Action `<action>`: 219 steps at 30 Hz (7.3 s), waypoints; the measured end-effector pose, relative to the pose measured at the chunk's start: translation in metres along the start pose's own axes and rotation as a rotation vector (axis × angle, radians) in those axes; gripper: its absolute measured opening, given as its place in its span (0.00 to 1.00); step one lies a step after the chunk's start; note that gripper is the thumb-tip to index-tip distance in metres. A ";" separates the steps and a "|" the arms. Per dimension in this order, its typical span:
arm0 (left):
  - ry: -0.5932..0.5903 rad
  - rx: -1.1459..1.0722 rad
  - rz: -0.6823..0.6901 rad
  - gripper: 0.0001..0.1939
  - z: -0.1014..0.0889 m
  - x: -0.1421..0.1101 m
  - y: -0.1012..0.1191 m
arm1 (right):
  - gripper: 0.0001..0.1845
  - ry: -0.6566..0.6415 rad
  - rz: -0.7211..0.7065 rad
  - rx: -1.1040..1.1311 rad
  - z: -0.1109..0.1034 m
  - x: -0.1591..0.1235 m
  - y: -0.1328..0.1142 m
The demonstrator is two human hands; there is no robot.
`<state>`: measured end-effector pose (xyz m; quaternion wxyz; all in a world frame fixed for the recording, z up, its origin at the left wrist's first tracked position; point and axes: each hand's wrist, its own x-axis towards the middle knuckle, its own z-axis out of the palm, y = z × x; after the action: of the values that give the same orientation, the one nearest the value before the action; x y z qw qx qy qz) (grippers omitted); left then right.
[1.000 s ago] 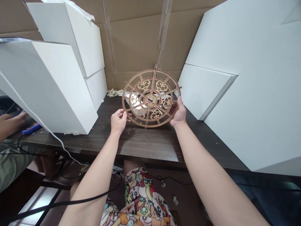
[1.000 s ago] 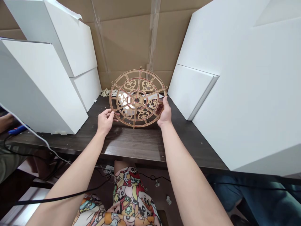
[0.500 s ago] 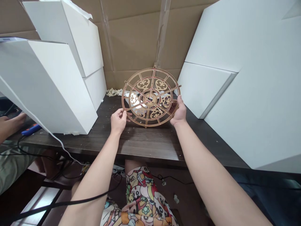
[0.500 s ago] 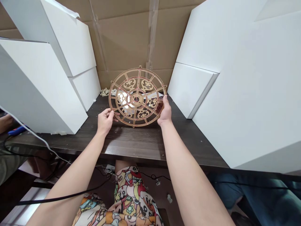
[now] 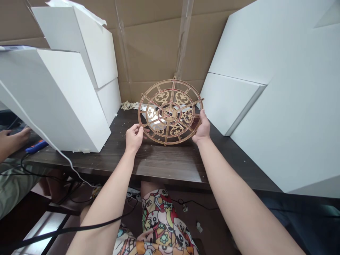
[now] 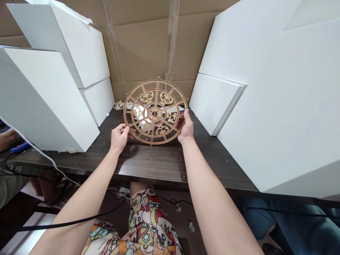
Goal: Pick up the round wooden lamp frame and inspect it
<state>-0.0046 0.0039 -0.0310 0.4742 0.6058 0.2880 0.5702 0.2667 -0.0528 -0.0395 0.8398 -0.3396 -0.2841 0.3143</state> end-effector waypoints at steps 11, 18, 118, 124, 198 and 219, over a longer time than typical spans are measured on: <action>0.044 -0.165 -0.104 0.19 0.000 -0.001 0.004 | 0.22 -0.005 0.094 -0.030 -0.003 0.002 -0.003; 0.162 -0.267 -0.259 0.16 -0.005 0.009 -0.001 | 0.19 -0.038 0.061 -0.050 0.004 -0.003 -0.003; 0.018 0.008 -0.021 0.28 -0.023 0.083 0.004 | 0.17 -0.013 0.291 -0.221 0.042 -0.013 0.015; 0.115 0.441 0.131 0.36 -0.015 0.066 0.029 | 0.16 -0.063 0.198 -0.289 0.045 -0.019 0.011; 0.263 0.268 -0.021 0.39 -0.014 0.069 0.021 | 0.10 -0.266 -0.176 -0.565 0.069 -0.048 -0.017; 0.023 -0.273 -0.405 0.27 -0.027 0.086 0.017 | 0.13 0.029 0.533 -0.033 0.048 -0.007 0.008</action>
<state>-0.0180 0.0804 0.0175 0.6532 0.4595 0.3292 0.5039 0.2263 -0.0351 -0.0182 0.7258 -0.4202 -0.1779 0.5147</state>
